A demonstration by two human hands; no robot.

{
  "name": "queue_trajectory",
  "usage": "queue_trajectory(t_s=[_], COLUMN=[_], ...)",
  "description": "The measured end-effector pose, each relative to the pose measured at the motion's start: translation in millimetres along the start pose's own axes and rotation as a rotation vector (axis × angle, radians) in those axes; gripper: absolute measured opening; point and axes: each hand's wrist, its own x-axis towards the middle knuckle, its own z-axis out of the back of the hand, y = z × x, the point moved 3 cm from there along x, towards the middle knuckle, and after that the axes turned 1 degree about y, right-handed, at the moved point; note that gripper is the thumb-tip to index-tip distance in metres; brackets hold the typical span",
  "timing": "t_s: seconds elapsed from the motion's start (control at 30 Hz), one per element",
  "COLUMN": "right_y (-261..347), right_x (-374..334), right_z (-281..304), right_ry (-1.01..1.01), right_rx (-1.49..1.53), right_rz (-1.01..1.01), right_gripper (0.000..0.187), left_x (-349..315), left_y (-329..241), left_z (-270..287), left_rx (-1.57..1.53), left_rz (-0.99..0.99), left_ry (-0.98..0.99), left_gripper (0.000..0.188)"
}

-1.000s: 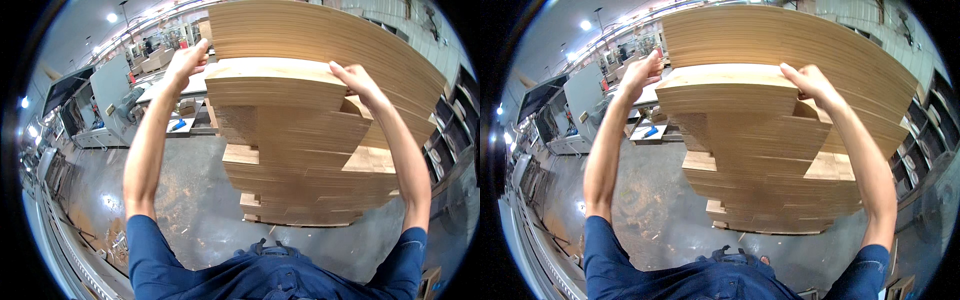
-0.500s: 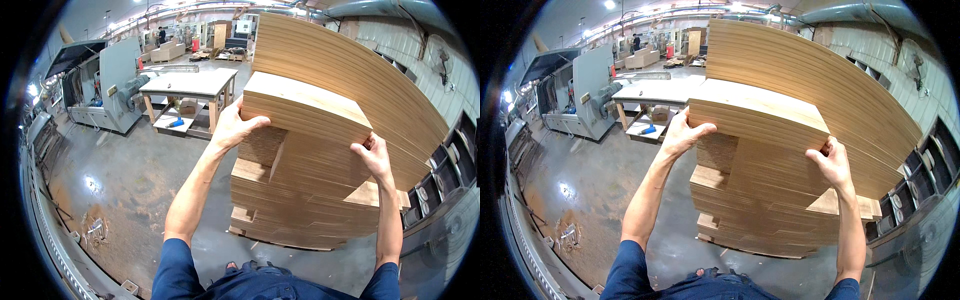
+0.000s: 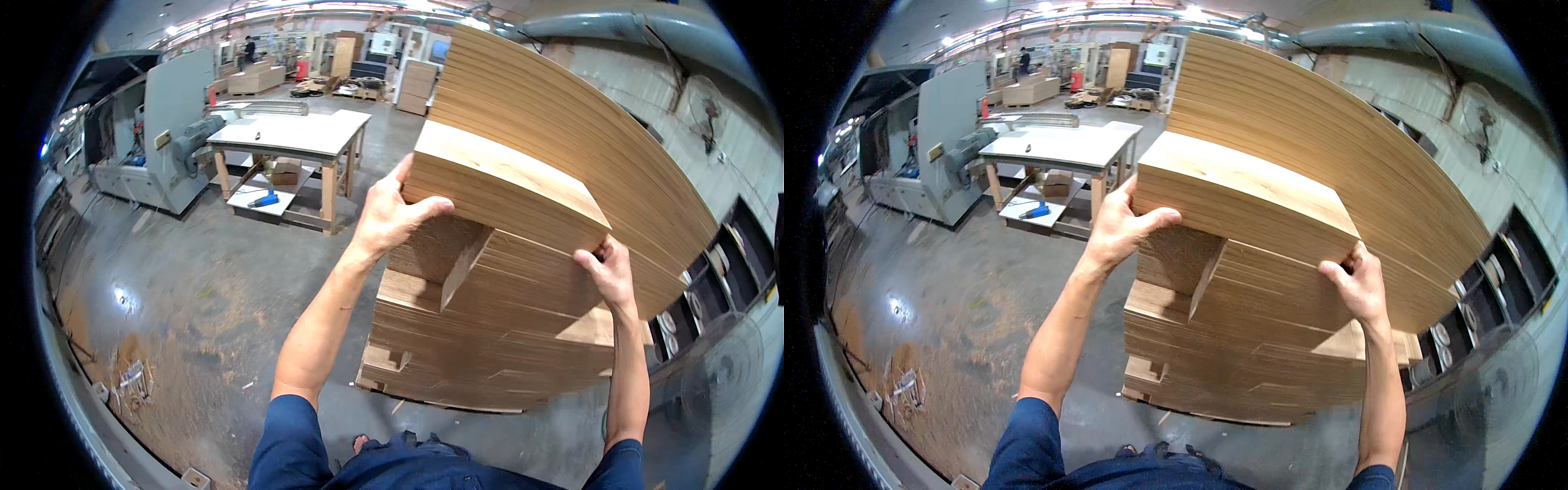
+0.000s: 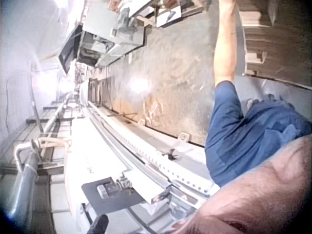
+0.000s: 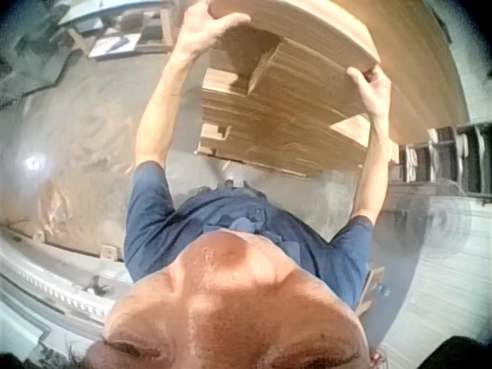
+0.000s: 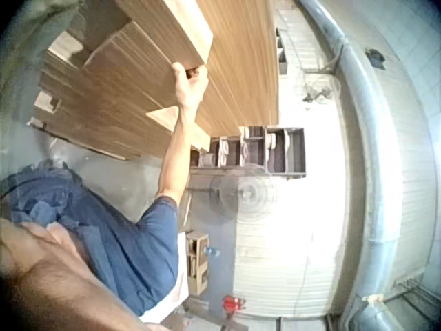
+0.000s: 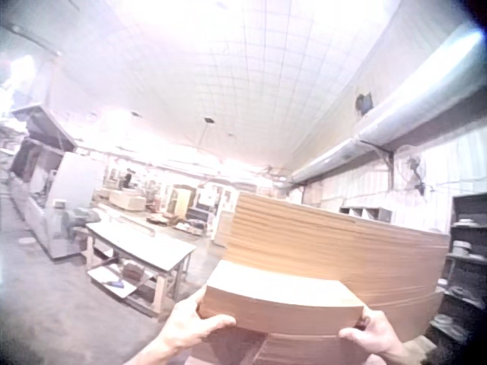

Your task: The person picks up wood planks from a table, aligns them with other planks, and stacks them onto a large pile in a woodworking facility.

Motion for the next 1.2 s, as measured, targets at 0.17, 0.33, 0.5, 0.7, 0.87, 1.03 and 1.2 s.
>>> queue_trajectory(t_s=[0.17, 0.33, 0.5, 0.7, 0.87, 1.03, 1.2], right_y=[-7, 6, 1, -6, 0, -2, -4], right_x=[2, 1, -5, -3, -6, -11, -24], right_z=[-1, -10, -10, -15, -20, -20, -22], right_ry=[-0.039, -0.031, -0.077, -0.13, -0.131, -0.163, -0.331], right_rx=[-0.188, -0.159, -0.23, -0.373, -0.477, -0.509, -0.483], right_rz=[0.064, 0.062, 0.081, 0.153, 0.217, 0.235, 0.473], right_gripper=[0.038, 0.031, 0.033, 0.044, 0.073, 0.077, 0.076], left_x=[-2, 1, -20, -7, 17, 10, 11], left_y=[5, 2, -23, -33, -30, -26, -28], left_z=[5, 8, -21, -135, -162, -169, -175], left_rx=[-0.023, 0.129, 0.885, 1.175, 1.319, 1.34, 1.364], left_rz=[-0.058, -0.089, -0.502, -0.886, -0.875, -0.822, -0.768], left_ry=[0.005, 0.006, -0.414, -0.357, -0.34, -0.364, -0.359], left_gripper=[0.076, 0.08, 0.094, 0.08, 0.077, 0.079, 0.086])
